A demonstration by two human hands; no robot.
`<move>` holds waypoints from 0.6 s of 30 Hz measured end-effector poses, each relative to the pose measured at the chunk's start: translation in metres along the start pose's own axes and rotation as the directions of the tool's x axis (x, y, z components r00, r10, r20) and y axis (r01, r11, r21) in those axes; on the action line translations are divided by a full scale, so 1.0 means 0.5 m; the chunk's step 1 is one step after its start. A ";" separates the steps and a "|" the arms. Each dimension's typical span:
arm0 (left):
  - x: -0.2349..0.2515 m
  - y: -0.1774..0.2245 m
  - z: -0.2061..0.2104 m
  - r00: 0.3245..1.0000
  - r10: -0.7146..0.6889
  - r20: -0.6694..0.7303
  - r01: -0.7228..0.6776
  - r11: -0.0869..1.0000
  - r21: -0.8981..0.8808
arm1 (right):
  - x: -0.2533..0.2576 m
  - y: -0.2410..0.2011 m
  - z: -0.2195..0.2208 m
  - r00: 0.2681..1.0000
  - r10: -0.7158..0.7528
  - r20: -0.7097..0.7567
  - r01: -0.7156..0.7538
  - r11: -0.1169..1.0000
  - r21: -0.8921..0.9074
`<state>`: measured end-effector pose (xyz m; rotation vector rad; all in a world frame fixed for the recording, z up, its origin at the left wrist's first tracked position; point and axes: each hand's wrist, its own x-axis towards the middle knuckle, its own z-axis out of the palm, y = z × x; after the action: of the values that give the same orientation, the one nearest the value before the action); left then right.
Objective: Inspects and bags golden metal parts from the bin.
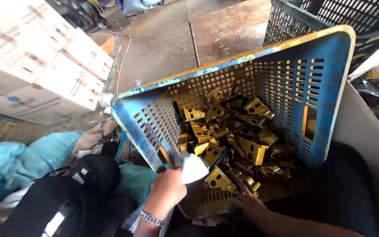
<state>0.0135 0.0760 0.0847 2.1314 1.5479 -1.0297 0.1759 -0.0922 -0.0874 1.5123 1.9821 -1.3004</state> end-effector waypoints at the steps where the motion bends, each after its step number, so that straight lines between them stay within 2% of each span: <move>1: -0.003 0.000 -0.003 0.996 0.060 -0.059 -0.064 0.996 -0.056 | -0.001 -0.003 -0.002 1.000 0.011 -0.008 -0.010 1.000 0.017; 3: 0.002 -0.005 0.006 0.944 0.194 -0.266 -0.250 0.949 -0.194 | 0.000 -0.006 -0.002 0.999 0.032 -0.004 -0.032 0.999 0.014; 5: 0.035 -0.015 0.046 0.810 0.253 -0.530 -0.473 0.815 -0.334 | -0.005 -0.011 -0.014 0.998 0.039 0.053 -0.039 0.999 0.008; 6: 0.054 -0.016 0.068 0.756 0.221 -0.616 -0.555 0.716 -0.425 | -0.010 -0.011 -0.026 0.998 0.015 0.061 -0.015 1.000 0.006; 7: 0.066 -0.012 0.084 0.757 0.164 -0.633 -0.586 0.600 -0.545 | -0.017 -0.004 -0.039 0.999 -0.047 0.018 0.047 0.999 0.027; 8: 0.073 -0.005 0.098 0.782 0.111 -0.614 -0.583 0.478 -0.656 | -0.025 0.014 -0.049 0.980 -0.168 -0.110 0.176 0.982 0.069; 9: 0.076 0.007 0.109 0.809 0.077 -0.582 -0.563 0.384 -0.732 | -0.032 0.034 -0.059 0.913 -0.274 -0.302 0.322 0.939 0.121; 10: 0.079 0.021 0.123 0.822 0.072 -0.564 -0.552 0.343 -0.760 | -0.041 0.042 -0.074 0.796 -0.270 -0.542 0.435 0.877 0.202; 11: 0.082 0.037 0.137 0.815 0.091 -0.573 -0.564 0.353 -0.746 | -0.052 0.039 -0.100 0.703 -0.154 -0.694 0.486 0.817 0.310; 12: 0.086 0.053 0.153 0.778 0.126 -0.615 -0.611 0.380 -0.695 | -0.057 0.032 -0.130 0.649 -0.018 -0.760 0.508 0.753 0.417; 13: 0.091 0.066 0.168 0.724 0.169 -0.669 -0.669 0.407 -0.622 | -0.058 0.023 -0.160 0.655 0.069 -0.752 0.511 0.692 0.509; 15: 0.104 0.096 0.190 0.592 0.193 -0.783 -0.779 0.388 -0.493 | -0.042 0.007 -0.199 0.710 0.091 -0.698 0.540 0.566 0.623; 16: 0.110 0.105 0.195 0.582 0.167 -0.795 -0.793 0.330 -0.511 | -0.029 0.002 -0.205 0.701 0.106 -0.705 0.582 0.487 0.652; 17: 0.110 0.107 0.191 0.623 0.122 -0.773 -0.775 0.232 -0.588 | -0.019 0.002 -0.209 0.679 0.150 -0.719 0.628 0.390 0.674; 18: 0.102 0.104 0.180 0.691 0.083 -0.718 -0.723 0.102 -0.683 | -0.018 0.007 -0.216 0.686 0.195 -0.701 0.641 0.294 0.709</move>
<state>0.0361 0.0362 -0.0216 1.6176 1.0000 0.7665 0.2099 -0.0103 -0.0255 2.6108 1.8598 -2.7356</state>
